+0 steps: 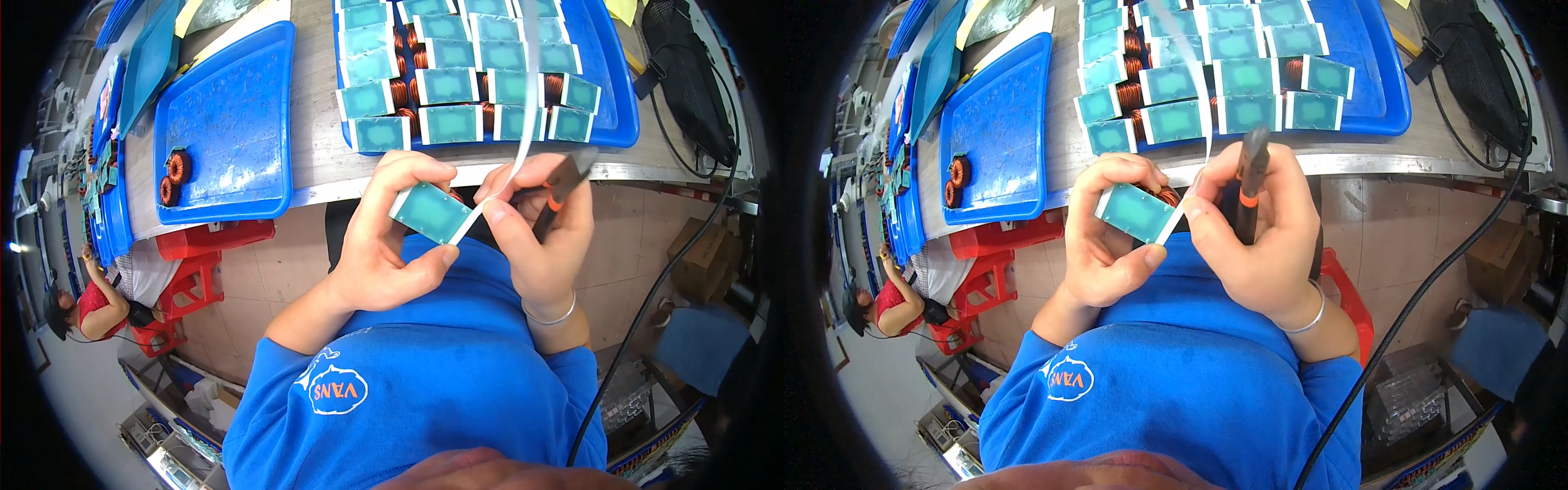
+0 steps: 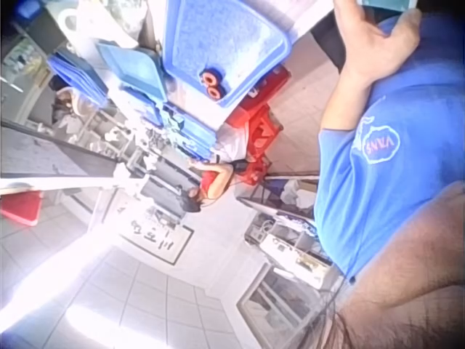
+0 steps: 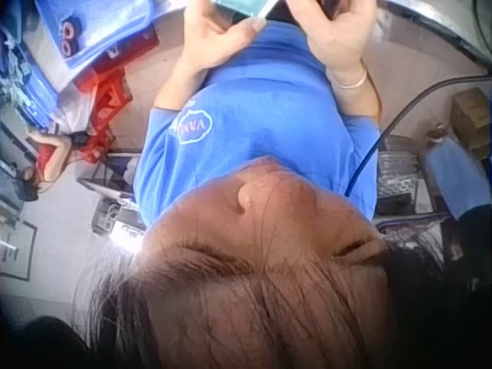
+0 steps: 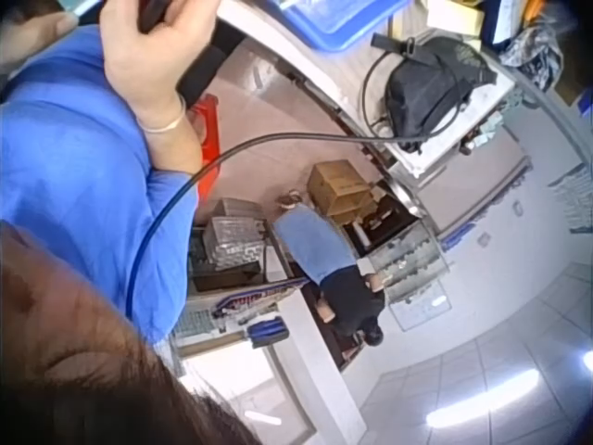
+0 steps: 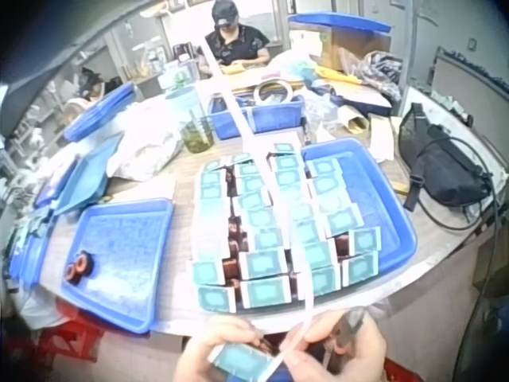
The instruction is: The person trims electronic components and copper coils using pliers, then organizes them into blue trays at an assembly workbench.
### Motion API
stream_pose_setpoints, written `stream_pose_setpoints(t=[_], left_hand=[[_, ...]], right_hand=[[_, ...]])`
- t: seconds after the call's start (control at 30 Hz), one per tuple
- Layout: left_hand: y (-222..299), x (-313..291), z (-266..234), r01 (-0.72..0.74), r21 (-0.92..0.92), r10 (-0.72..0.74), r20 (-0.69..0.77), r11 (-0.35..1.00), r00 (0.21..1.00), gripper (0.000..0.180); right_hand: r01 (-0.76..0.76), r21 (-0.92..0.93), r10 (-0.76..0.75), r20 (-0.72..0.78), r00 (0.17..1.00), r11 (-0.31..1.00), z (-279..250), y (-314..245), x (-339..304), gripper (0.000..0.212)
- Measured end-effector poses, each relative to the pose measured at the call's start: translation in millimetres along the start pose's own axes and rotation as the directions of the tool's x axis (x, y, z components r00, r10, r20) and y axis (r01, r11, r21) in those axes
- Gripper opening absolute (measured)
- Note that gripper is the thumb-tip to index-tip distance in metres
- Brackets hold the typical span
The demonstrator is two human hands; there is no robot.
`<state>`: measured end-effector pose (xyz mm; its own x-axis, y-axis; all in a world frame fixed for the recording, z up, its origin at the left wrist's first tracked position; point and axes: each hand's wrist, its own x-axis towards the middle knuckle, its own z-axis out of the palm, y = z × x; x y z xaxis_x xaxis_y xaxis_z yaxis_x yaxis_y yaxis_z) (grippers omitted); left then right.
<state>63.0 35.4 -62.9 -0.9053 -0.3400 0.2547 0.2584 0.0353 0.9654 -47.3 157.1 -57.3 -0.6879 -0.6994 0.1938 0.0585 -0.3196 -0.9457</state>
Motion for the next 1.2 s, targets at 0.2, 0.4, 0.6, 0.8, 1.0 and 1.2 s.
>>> stream_pose_setpoints(t=[0.2, 0.4, 0.6, 0.8, 1.0, 1.2], left_hand=[[1.6, -1.0, 0.6, 0.027, -0.018, -0.027, -0.015, 0.999, 1.0, 0.058], [1.9, 0.2, 0.2, 0.001, -0.03, 0.0, 0.006, 1.0, 1.0, 0.058], [2.0, 0.5, -0.1, 0.006, -0.033, -0.005, 0.01, 0.999, 1.0, 0.058], [-1.3, -0.2, -1.8, -0.016, -0.014, 0.016, -0.001, 1.0, 1.0, 0.059], [2.3, 3.8, -15.7, -0.117, -0.053, 0.112, -0.086, 0.992, 0.99, 0.045], [2.1, 6.0, -15.2, -0.201, 0.098, 0.214, -0.151, 0.975, 0.965, 0.03]], right_hand=[[0.044, 0.008, -0.044, -0.015, 0.999, 0.999, 3.3, -3.2, -0.8, 0.025], [0.046, 0.025, -0.045, -0.012, 0.999, 0.999, 2.6, -1.9, 0.2, 0.024], [0.011, 0.025, -0.011, -0.015, 1.0, 1.0, 2.4, -2.5, 1.0, 0.024], [-0.004, -0.043, 0.002, -0.027, 1.0, 0.999, 3.2, -4.5, 2.9, 0.028], [0.044, -0.451, 0.033, 0.16, 0.987, 0.891, -18.9, -12.4, -0.6, 0.026], [0.183, -0.601, 0.073, 0.377, 0.923, 0.778, -17.1, -18.6, 0.6, 0.032]])
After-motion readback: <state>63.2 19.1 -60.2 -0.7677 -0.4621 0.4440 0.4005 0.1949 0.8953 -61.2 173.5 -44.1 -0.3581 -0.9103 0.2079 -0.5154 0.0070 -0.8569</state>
